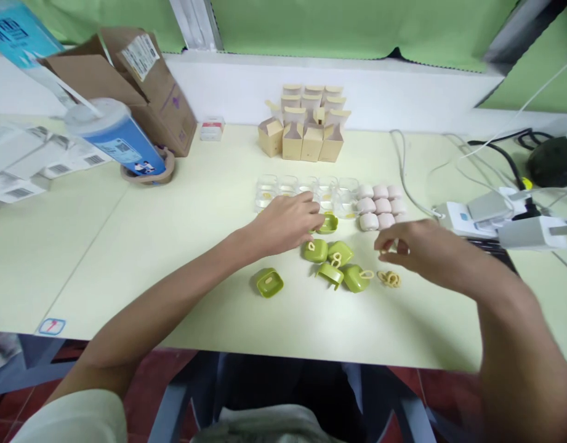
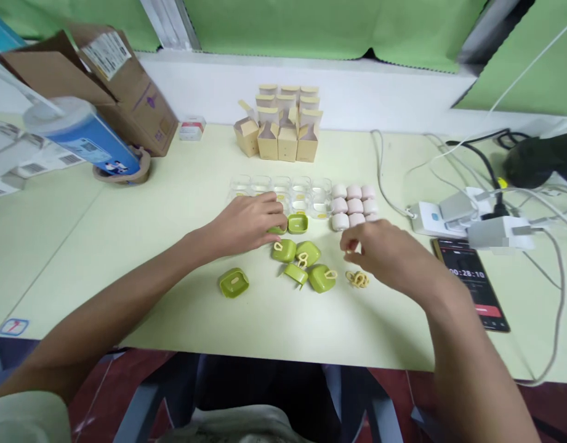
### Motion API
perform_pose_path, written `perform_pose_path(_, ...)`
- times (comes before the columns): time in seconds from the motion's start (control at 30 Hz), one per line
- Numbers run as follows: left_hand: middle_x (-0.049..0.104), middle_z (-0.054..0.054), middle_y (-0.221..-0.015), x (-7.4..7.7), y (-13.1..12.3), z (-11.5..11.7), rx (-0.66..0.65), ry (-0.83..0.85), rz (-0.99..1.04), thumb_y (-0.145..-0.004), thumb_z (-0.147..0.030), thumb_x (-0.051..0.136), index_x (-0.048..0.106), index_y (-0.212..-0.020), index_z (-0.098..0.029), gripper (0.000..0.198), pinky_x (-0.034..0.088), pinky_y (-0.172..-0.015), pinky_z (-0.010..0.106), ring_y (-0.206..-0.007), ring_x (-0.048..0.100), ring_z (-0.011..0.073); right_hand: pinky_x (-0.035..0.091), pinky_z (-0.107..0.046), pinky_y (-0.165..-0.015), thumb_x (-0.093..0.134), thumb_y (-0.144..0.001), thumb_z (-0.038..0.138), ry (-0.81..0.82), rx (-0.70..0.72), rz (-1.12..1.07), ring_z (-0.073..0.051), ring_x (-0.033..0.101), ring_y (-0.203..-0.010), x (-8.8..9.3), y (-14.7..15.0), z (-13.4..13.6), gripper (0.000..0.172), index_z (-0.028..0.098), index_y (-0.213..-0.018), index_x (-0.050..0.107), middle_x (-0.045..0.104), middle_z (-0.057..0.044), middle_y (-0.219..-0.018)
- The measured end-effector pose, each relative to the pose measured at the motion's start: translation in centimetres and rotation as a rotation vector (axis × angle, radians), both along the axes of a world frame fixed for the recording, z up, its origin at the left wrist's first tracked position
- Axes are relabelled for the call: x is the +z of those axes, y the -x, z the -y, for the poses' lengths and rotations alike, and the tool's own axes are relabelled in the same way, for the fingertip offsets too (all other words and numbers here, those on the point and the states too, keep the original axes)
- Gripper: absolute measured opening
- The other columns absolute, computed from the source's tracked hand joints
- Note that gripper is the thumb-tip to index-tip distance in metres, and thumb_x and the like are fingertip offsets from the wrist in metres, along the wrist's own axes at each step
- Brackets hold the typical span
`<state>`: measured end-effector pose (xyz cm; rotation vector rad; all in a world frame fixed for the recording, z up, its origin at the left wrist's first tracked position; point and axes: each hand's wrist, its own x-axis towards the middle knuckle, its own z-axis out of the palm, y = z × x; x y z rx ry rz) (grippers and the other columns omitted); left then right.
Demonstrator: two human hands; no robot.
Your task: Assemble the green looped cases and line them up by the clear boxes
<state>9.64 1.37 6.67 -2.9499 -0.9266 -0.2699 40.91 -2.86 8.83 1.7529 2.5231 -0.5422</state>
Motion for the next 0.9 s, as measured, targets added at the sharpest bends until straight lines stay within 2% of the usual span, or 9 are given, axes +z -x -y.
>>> perform_pose_path(0.1, 0.081, 0.006, -0.099, -0.5, -0.2, -0.1, 0.018, 0.015, -0.055, -0.098, -0.021, 0.082, 0.077, -0.096, -0.018, 0.006, 0.027, -0.059, 0.036, -0.105, 0.068, 0.0256, 0.058, -0.040, -0.062, 0.075, -0.091, 0.011, 0.027, 0.042, -0.023, -0.029, 0.079, -0.071, -1.5, -0.2, 1.4, 0.018, 0.022, -0.100, 0.086, 0.085, -0.013, -0.093)
perform_pose_path(0.2, 0.079, 0.006, -0.098, -0.5, -0.2, -0.1, 0.045, 0.005, -0.066, -0.098, -0.017, 0.080, 0.077, -0.096, -0.018, 0.004, 0.024, -0.058, 0.036, -0.105, 0.068, 0.0260, 0.059, -0.039, -0.069, 0.070, -0.097, 0.014, -0.105, 0.087, -0.100, -0.026, 0.078, -0.074, -0.4, 1.6, 1.9, 0.026, 0.020, -0.117, 0.084, 0.085, -0.013, -0.101)
perform_pose_path(0.27, 0.079, 0.006, -0.097, -0.5, -0.2, -0.1, 0.055, -0.010, -0.071, -0.097, -0.011, 0.077, 0.077, -0.095, -0.017, 0.006, 0.024, -0.057, 0.036, -0.104, 0.068, 0.0260, 0.059, -0.036, -0.074, 0.066, -0.098, 0.012, -0.119, 0.163, -0.112, -0.023, 0.078, -0.080, 0.6, 3.3, 1.6, 0.032, 0.022, -0.124, 0.083, 0.085, -0.010, -0.108)
perform_pose_path(0.4, 0.079, 0.007, -0.094, -0.7, -0.3, -0.2, 0.044, -0.041, -0.103, -0.098, -0.006, 0.071, 0.076, -0.093, -0.016, 0.012, 0.025, -0.057, 0.037, -0.100, 0.069, 0.0253, 0.054, -0.030, -0.071, 0.071, -0.090, 0.007, -0.051, 0.301, -0.069, -0.021, 0.077, -0.083, 0.2, 5.3, 0.4, 0.041, 0.027, -0.122, 0.083, 0.083, -0.008, -0.111)
perform_pose_path(0.53, 0.079, 0.008, -0.094, -0.6, -0.1, -0.2, 0.037, -0.054, -0.092, -0.103, -0.011, 0.068, 0.076, -0.094, -0.015, 0.013, 0.028, -0.058, 0.037, -0.100, 0.069, 0.0259, 0.053, -0.034, -0.071, 0.074, -0.089, 0.008, 0.002, 0.283, -0.082, -0.022, 0.074, -0.078, -0.8, 4.7, -0.2, 0.042, 0.027, -0.126, 0.080, 0.082, -0.008, -0.115)
perform_pose_path(0.63, 0.080, 0.009, -0.103, 0.5, 0.2, 0.1, 0.053, -0.025, 0.040, -0.109, -0.017, 0.062, 0.076, -0.105, -0.015, 0.014, 0.042, -0.064, 0.035, -0.107, 0.071, 0.0267, 0.054, -0.038, -0.071, 0.079, -0.090, 0.018, 0.003, 0.199, -0.102, -0.024, 0.072, -0.069, 0.9, 3.3, -0.7, 0.039, 0.025, -0.129, 0.077, 0.079, -0.005, -0.088)
perform_pose_path(0.7, 0.079, 0.011, -0.122, 1.7, 0.4, 0.6, 0.049, 0.018, 0.206, -0.109, -0.023, 0.064, 0.073, -0.125, -0.018, 0.019, 0.054, -0.075, 0.034, -0.115, 0.073, 0.0260, 0.054, -0.041, -0.071, 0.085, -0.087, 0.028, -0.074, 0.140, -0.134, -0.025, 0.070, -0.066, 2.9, 3.0, -1.3, 0.042, 0.026, -0.128, 0.077, 0.073, -0.001, -0.077)
perform_pose_path(0.8, 0.067, 0.011, -0.152, 3.3, 0.5, 1.5, 0.037, 0.072, 0.399, -0.107, -0.030, 0.070, 0.058, -0.155, -0.028, 0.049, 0.063, -0.085, 0.034, -0.121, 0.073, 0.0241, 0.060, -0.045, -0.080, 0.086, -0.088, 0.040, -0.196, 0.086, -0.302, -0.030, 0.077, -0.088, 5.4, 4.3, -2.3, 0.038, 0.028, -0.122, 0.076, 0.080, -0.007, -0.100)
perform_pose_path(0.9, 0.060, 0.008, -0.161, 3.8, 0.7, 1.7, 0.077, 0.022, 0.464, -0.108, -0.029, 0.069, 0.053, -0.161, -0.037, 0.056, 0.066, -0.091, 0.037, -0.132, 0.072, 0.0262, 0.065, -0.048, -0.091, 0.082, -0.092, 0.043, -0.121, 0.088, -0.528, -0.032, 0.078, -0.107, 5.9, 7.2, -3.2, 0.034, 0.027, -0.121, 0.074, 0.079, -0.010, -0.125)
